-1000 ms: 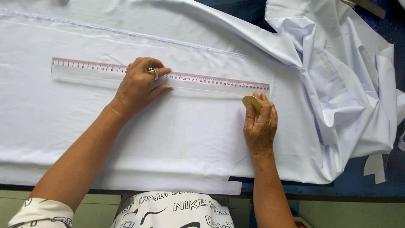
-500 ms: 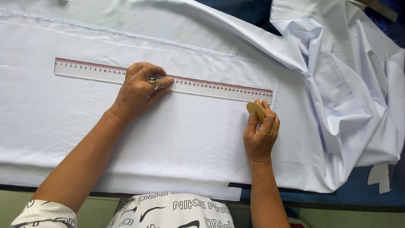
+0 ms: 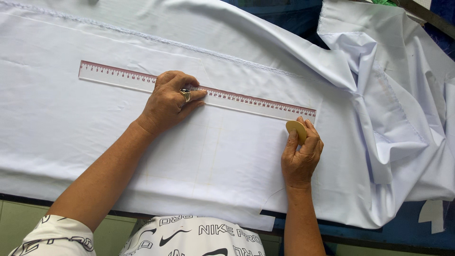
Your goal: The person measures and marks a white fabric using a ruler and a yellow marking tool. They then use scissors to cut the fabric along the marked lines, separating a piece from the main sheet.
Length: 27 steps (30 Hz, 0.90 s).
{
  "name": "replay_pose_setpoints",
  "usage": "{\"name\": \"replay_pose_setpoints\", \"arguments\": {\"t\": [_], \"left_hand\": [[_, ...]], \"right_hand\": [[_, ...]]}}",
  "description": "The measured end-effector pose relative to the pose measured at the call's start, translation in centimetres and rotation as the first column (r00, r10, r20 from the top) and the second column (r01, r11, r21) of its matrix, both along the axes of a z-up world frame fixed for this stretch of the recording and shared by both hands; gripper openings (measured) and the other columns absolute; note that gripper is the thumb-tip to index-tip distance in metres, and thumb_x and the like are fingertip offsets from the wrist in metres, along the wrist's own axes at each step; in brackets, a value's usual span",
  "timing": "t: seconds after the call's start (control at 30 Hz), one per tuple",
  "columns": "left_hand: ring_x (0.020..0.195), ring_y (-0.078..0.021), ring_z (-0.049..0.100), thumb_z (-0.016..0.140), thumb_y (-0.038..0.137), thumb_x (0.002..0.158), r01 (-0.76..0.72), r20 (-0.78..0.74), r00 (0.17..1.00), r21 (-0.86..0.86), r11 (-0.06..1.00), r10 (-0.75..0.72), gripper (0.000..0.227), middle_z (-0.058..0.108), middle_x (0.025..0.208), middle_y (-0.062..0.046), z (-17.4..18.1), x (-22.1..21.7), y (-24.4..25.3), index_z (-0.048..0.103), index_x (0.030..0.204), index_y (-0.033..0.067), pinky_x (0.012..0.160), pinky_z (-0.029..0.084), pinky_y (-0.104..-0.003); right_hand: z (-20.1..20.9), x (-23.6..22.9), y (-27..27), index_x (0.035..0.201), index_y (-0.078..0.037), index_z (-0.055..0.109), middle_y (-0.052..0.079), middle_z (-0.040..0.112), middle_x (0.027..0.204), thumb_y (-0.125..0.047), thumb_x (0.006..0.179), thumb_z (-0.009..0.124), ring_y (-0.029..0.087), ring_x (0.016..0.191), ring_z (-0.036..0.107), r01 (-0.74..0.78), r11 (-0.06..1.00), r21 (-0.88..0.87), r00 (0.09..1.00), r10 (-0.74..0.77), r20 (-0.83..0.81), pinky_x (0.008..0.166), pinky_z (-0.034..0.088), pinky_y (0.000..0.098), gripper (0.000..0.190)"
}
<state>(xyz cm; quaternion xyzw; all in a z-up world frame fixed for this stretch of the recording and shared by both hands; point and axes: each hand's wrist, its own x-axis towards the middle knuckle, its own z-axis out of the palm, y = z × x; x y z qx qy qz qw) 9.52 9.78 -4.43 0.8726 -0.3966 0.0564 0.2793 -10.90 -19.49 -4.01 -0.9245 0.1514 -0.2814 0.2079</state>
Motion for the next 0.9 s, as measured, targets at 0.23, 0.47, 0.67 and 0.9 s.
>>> {"name": "replay_pose_setpoints", "arguments": {"t": [0.23, 0.47, 0.67, 0.9], "left_hand": [[0.118, -0.0166, 0.057, 0.081, 0.03, 0.093, -0.001, 0.031, 1.0, -0.014, 1.0, 0.001, 0.016, 0.062, 0.114, 0.004, -0.5, 0.1, 0.1, 0.08, 0.108, 0.0292, 0.112, 0.038, -0.04], [0.118, -0.027, 0.06, 0.08, 0.044, 0.092, 0.073, 0.065, 0.996, -0.074, 0.995, -0.068, 0.038, 0.063, 0.117, -0.009, 0.0, -2.9, -3.2, 0.076, 0.119, 0.0171, 0.106, 0.045, -0.047], [0.127, -0.0386, 0.051, 0.065, 0.06, 0.095, 0.016, 0.087, 0.996, 0.052, 0.999, -0.021, 0.064, 0.056, 0.125, -0.018, -0.4, -7.9, -7.6, 0.066, 0.136, 0.0108, 0.105, 0.038, -0.057], [0.138, -0.0535, 0.04, 0.055, 0.067, 0.096, -0.04, 0.04, 0.999, 0.173, 0.984, 0.034, 0.083, 0.05, 0.138, -0.031, 0.0, -10.1, -8.6, 0.055, 0.144, -0.0009, 0.106, 0.032, -0.072]], "right_hand": [[0.1, -0.1, -0.2, 0.111, -0.006, 0.051, 0.014, 0.072, 0.128, -0.018, 0.112, 0.053, 0.034, 0.126, 0.064, -0.019, 1.0, -0.02, 1.0, 0.019, -0.01, 0.104, 0.044, 0.0466, 0.013], [-0.2, -0.4, -0.2, 0.111, -0.006, 0.051, 0.013, 0.073, 0.127, -0.018, 0.111, 0.055, 0.033, 0.126, 0.064, 0.015, 1.0, 0.012, 1.0, -0.015, -0.008, 0.106, 0.043, 0.0469, 0.012], [0.6, -0.3, -1.2, 0.112, -0.007, 0.054, 0.016, 0.073, 0.115, -0.021, 0.112, 0.059, 0.039, 0.114, 0.066, 0.091, 0.994, 0.06, 0.992, -0.085, -0.095, 0.099, 0.046, 0.051, 0.015], [4.4, 10.0, 1.6, 0.102, -0.015, 0.077, 0.006, 0.076, 0.091, -0.021, 0.094, 0.085, 0.027, 0.096, 0.076, -0.254, 0.847, 0.467, 0.946, 0.318, -0.062, 0.086, 0.056, 0.0385, 0.012]]}}
